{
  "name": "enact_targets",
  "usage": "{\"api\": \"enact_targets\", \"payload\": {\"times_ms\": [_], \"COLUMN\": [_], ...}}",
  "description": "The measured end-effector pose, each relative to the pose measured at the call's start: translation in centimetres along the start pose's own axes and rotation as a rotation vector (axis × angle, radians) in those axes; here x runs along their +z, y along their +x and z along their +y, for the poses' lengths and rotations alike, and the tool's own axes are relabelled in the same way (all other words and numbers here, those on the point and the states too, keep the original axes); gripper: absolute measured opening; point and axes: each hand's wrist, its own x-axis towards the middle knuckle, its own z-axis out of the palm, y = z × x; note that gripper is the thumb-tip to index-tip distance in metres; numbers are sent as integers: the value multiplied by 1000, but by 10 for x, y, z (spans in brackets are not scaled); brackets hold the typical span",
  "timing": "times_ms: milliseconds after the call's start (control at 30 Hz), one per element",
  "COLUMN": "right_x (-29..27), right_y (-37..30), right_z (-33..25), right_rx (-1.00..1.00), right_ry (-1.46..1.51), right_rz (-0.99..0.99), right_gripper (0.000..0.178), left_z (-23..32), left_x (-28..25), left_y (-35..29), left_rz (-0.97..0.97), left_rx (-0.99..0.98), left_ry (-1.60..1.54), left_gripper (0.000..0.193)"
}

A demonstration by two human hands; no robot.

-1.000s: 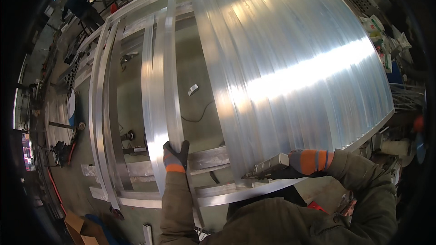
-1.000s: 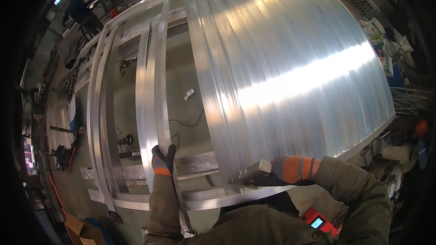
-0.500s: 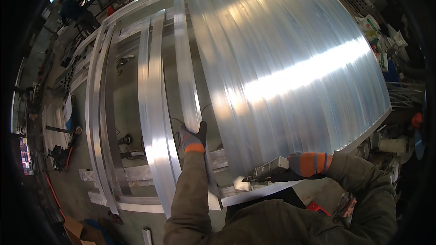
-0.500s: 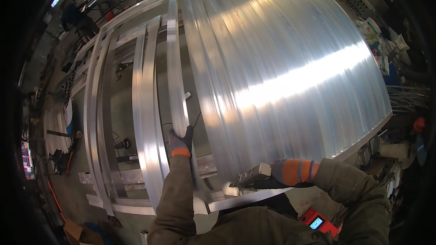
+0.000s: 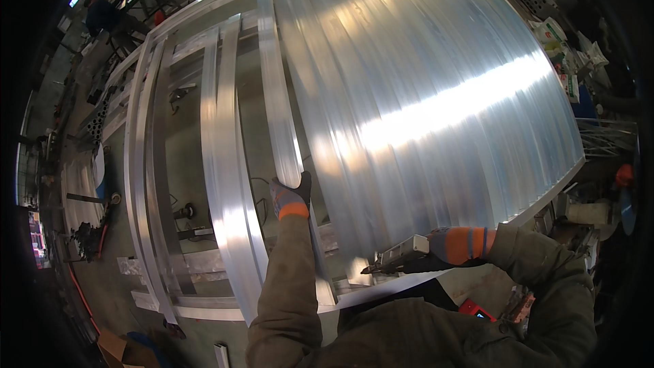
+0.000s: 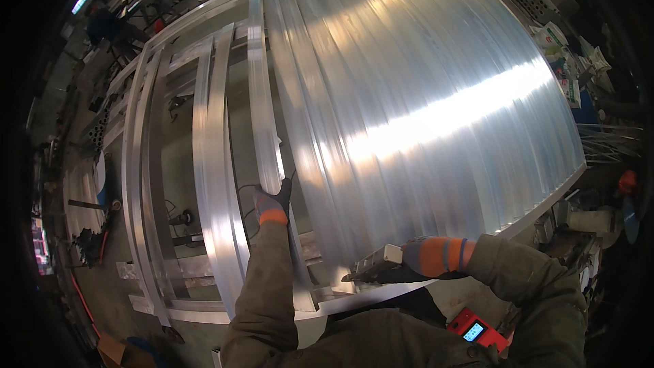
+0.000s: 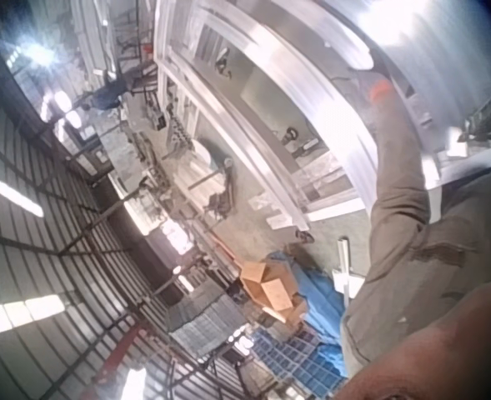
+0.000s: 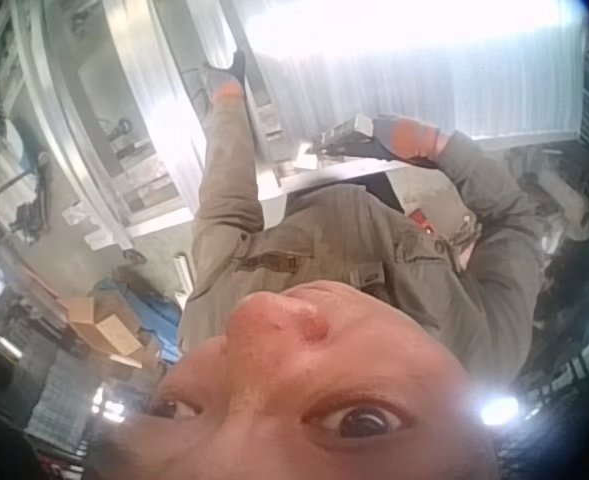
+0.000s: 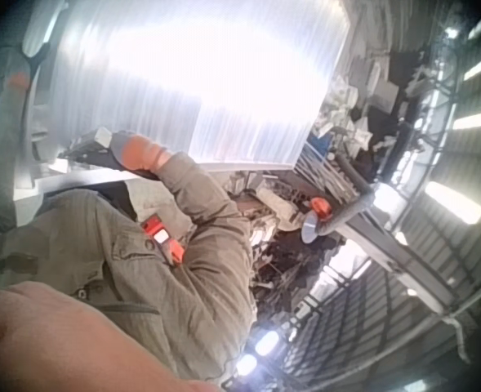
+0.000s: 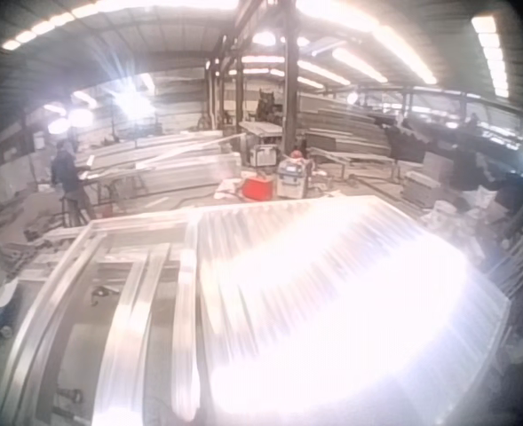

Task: The person uses a handheld welding torch to join metal panels on a large curved assembly. They repeatedly position the torch along seams, weld, and reposition the panels to continue the process.

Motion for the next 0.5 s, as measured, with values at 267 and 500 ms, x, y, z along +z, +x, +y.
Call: {"api": "enact_targets", "payload": {"times_ms": [267,500], "right_x": [-17,-33], "right_y": [-2,-25], "right_z": [-20,-30], "right_rx": [164,-160], "right_ry": [146,-249], "right_rz": [-39,178], "right_gripper": [22,32], "left_z": [-21,-44], "left_x": [25,32], "left_y": [11,33], "left_rz": [51,31], "left_rx": [101,189], "left_ry": [-42,221], "left_gripper": [84,117]}}
